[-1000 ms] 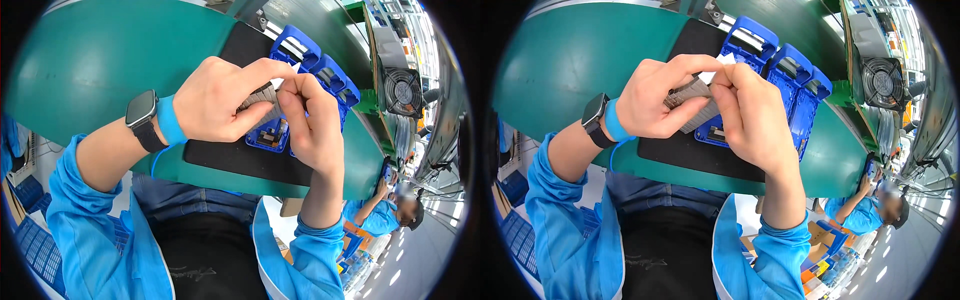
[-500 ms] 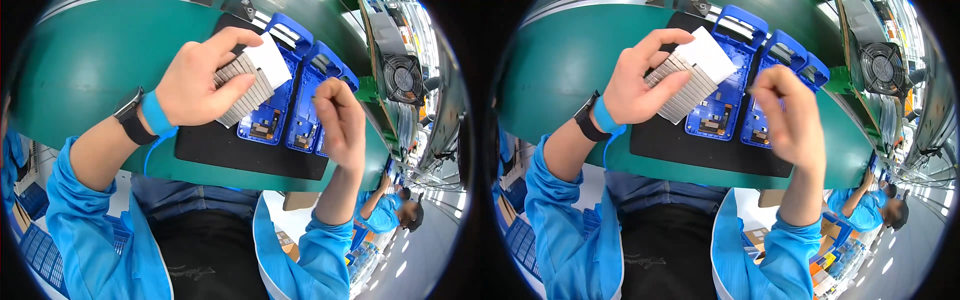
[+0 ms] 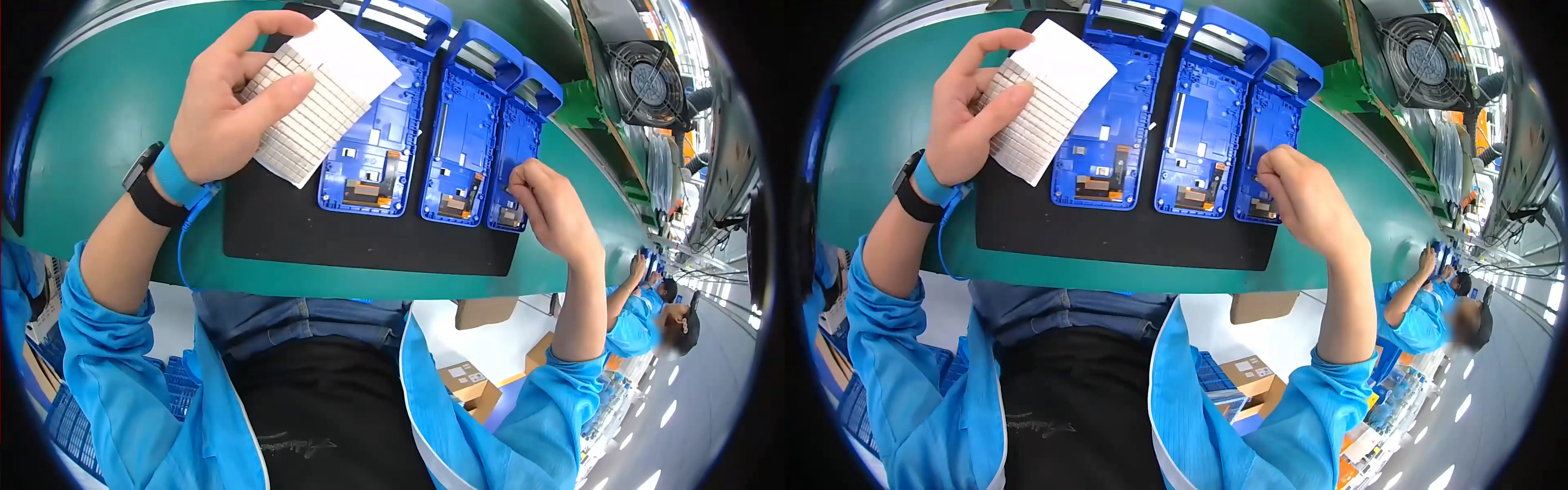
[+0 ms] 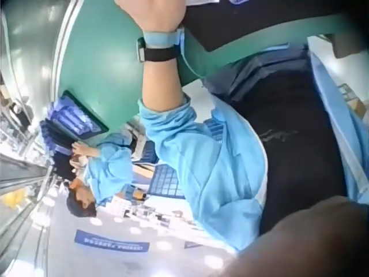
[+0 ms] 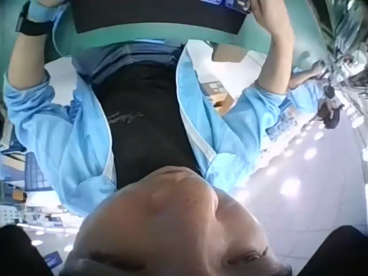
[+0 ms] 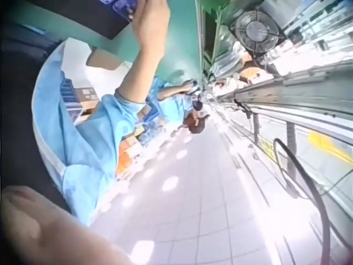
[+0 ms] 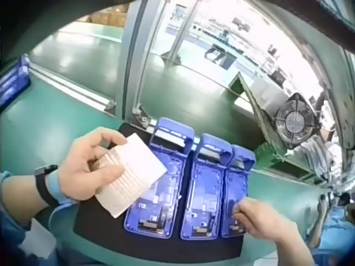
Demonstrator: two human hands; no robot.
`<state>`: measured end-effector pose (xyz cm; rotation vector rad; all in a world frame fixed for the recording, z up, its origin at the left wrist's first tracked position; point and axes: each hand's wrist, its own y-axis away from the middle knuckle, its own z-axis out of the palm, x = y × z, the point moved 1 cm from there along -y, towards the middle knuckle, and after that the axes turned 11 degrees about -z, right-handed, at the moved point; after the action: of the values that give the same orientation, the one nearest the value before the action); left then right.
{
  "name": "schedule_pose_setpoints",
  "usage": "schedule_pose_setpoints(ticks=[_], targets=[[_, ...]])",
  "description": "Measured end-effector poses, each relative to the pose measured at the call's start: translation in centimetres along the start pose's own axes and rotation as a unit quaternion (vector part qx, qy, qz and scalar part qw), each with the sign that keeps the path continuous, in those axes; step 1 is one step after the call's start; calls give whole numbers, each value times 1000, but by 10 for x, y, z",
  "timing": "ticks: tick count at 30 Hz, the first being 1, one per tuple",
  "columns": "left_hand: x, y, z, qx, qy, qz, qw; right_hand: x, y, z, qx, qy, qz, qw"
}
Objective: Applying small white stickers onto the interior of blue electronic device housings at an assembly line.
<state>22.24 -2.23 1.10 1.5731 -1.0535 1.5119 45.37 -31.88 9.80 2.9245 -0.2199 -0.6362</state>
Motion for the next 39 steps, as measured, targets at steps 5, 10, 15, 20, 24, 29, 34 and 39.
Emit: schedule_pose_setpoints(ticks=[5, 10, 15, 20, 24, 29, 34, 39], targets=[[-2, -1, -4, -4, -22, -7, 1000, 3, -4, -5, -38, 29, -20, 999], [-3, -1, -6, -5, -33, -1, 999, 6, -8, -8, -74, 33, -43, 996], [-3, 0, -8, -14, -47, -8, 999, 8, -10, -10, -85, 21, -39, 995], [-2, 0, -6, -7, -41, -15, 999, 9, -10, -8, -82, 18, -40, 996], [-1, 0, -5, -8, -42, -12, 999, 7, -8, -7, -62, 17, -38, 997], [-1, 0, -6, -7, -44, -19, 999, 4, -7, -5, -43, 27, -16, 999], [0, 1, -5, -11, -51, -7, 999, 10, 0, -9, -2, -36, 21, 999], [-1, 1, -5, -14, -50, -2, 999, 8, 2, -8, -27, -20, 14, 999]])
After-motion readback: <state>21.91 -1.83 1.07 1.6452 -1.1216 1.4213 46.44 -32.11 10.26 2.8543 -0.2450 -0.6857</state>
